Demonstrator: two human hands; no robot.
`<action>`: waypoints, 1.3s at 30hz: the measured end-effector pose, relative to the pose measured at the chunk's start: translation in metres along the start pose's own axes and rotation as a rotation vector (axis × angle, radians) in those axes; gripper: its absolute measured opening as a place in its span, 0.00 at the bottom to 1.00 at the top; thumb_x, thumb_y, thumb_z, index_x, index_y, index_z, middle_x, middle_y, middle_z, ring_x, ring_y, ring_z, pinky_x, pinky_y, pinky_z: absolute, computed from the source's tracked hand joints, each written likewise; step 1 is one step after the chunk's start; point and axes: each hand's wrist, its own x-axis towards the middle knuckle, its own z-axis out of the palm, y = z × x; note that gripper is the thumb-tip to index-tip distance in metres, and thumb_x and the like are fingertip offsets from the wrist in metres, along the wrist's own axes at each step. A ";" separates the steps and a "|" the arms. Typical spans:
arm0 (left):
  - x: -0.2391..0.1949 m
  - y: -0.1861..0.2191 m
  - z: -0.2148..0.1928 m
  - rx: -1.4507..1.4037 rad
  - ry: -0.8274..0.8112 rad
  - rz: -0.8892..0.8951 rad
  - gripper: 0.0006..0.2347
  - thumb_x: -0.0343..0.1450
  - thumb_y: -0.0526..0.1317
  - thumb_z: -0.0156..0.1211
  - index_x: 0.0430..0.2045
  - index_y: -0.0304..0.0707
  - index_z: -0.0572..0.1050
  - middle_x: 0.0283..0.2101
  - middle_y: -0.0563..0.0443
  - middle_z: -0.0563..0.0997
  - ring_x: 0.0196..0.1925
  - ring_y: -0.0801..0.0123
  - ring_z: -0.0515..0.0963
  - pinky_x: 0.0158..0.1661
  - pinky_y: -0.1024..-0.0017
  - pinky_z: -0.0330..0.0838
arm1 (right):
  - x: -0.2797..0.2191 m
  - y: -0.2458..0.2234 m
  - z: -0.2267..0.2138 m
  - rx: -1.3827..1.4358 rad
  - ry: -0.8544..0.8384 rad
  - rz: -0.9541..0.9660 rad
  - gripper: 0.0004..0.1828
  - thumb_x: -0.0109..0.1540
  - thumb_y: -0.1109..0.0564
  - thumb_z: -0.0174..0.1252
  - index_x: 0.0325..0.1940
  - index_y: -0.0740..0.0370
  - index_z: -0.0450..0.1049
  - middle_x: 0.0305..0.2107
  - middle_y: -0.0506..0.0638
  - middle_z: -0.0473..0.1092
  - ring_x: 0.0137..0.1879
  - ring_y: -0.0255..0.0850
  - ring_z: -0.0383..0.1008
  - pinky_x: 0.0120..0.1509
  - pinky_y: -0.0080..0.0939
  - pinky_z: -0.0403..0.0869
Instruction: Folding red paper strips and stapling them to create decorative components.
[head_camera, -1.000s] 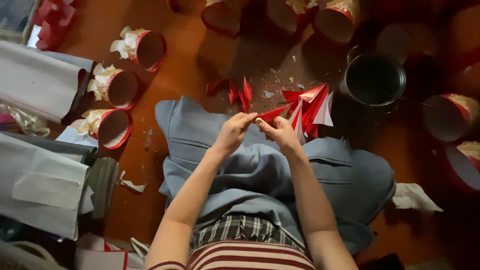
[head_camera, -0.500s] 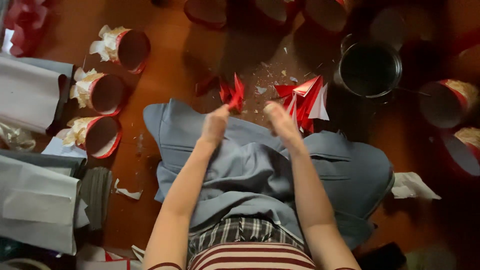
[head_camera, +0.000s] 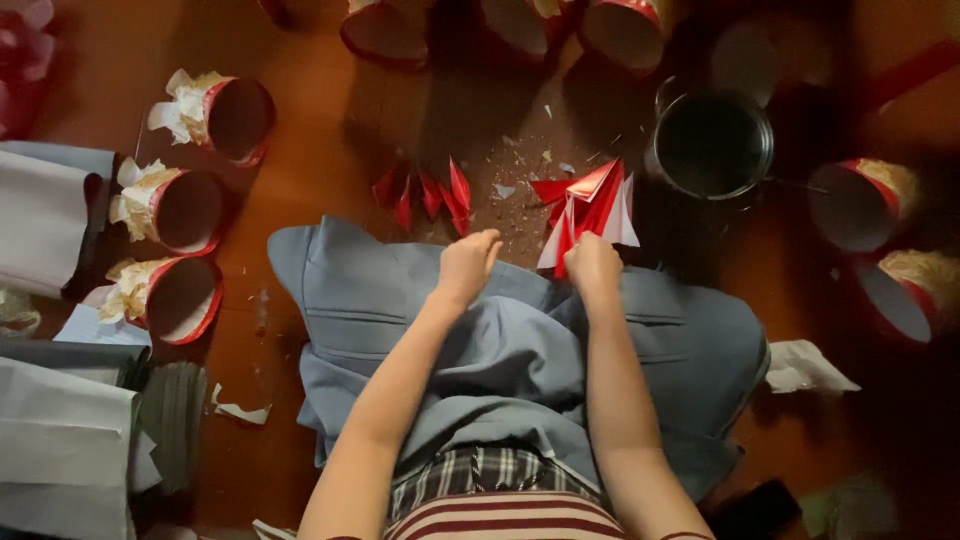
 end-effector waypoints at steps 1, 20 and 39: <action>0.000 0.005 -0.006 0.001 0.006 0.000 0.09 0.72 0.54 0.51 0.42 0.65 0.74 0.31 0.65 0.81 0.32 0.70 0.83 0.33 0.72 0.77 | 0.000 0.001 -0.004 0.000 0.005 -0.005 0.13 0.59 0.51 0.47 0.38 0.60 0.74 0.29 0.61 0.74 0.40 0.63 0.78 0.42 0.60 0.76; -0.003 0.064 -0.111 -0.550 0.347 0.355 0.04 0.65 0.42 0.65 0.24 0.49 0.74 0.28 0.56 0.76 0.33 0.65 0.77 0.38 0.71 0.71 | -0.087 -0.056 -0.094 1.195 -0.519 -0.443 0.16 0.60 0.57 0.55 0.51 0.64 0.72 0.24 0.60 0.67 0.17 0.43 0.67 0.19 0.36 0.68; -0.006 0.056 -0.135 -1.101 0.142 -0.187 0.06 0.63 0.27 0.60 0.28 0.36 0.80 0.29 0.54 0.82 0.32 0.76 0.78 0.36 0.79 0.72 | -0.066 -0.082 -0.036 1.686 -0.547 -0.294 0.03 0.60 0.65 0.56 0.35 0.59 0.69 0.22 0.49 0.68 0.21 0.36 0.66 0.24 0.29 0.66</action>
